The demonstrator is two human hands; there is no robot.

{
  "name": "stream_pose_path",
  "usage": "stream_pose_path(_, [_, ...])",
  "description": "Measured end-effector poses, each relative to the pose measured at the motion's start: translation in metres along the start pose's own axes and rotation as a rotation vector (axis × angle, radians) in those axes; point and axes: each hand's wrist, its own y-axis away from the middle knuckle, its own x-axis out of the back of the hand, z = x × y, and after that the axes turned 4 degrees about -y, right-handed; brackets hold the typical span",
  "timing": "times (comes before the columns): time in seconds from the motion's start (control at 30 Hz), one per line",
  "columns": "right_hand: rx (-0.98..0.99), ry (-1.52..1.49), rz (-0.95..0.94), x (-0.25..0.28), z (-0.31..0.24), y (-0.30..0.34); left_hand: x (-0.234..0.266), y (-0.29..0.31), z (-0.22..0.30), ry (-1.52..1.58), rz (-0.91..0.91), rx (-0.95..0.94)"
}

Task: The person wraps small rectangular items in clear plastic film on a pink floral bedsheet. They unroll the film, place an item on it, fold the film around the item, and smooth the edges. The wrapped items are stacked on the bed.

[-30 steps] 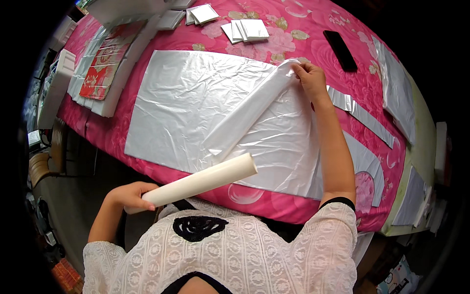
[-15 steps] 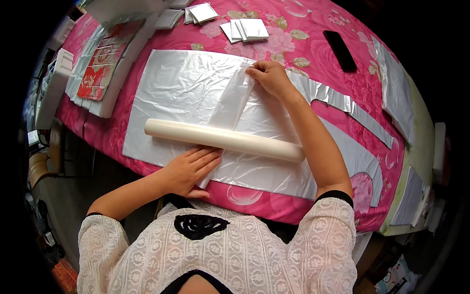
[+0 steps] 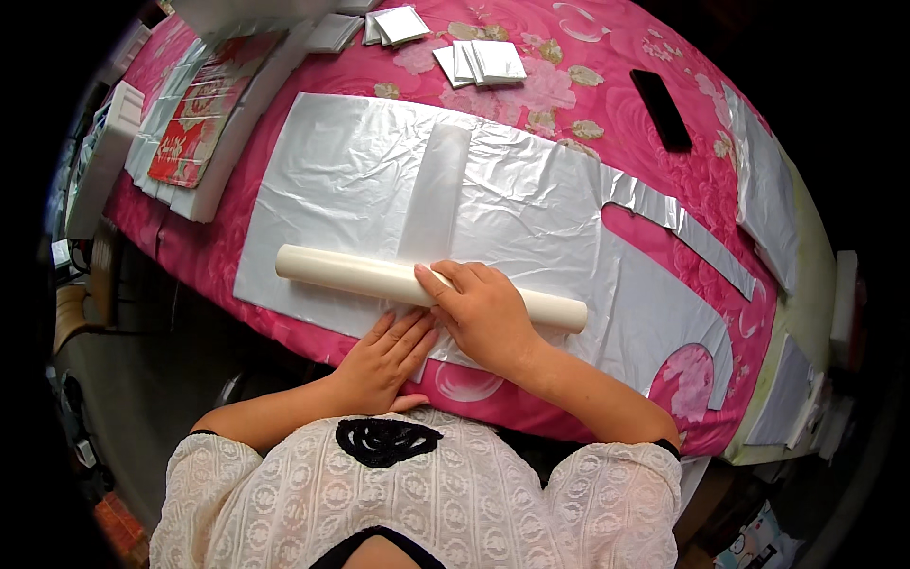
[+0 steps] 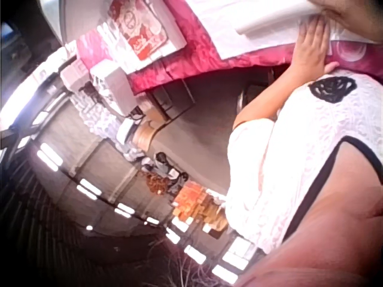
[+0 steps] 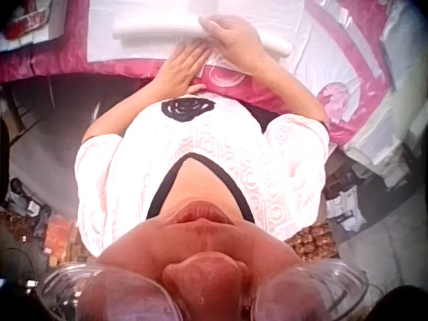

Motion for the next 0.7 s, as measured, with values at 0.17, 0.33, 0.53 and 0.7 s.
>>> stream_pose_path(0.17, [0.042, 0.079, 0.071, 0.007, 0.038, -0.029, 0.000, 0.001, 0.004, -0.047, 0.000, 0.020])
stream_pose_path(0.33, [-0.018, 0.181, 0.208, 0.028, 0.108, -0.090, 0.003, 0.003, -0.001, 0.026, 0.016, -0.038])
stream_pose_path(0.53, [0.129, 0.342, 0.278, 0.023, 0.096, -0.089, -0.001, 0.025, -0.025, 0.120, 0.216, -0.094])
stream_pose_path(0.7, [0.188, -0.124, -0.233, -0.006, 0.029, -0.020, -0.006, 0.029, -0.029, -0.016, 0.389, -0.186])
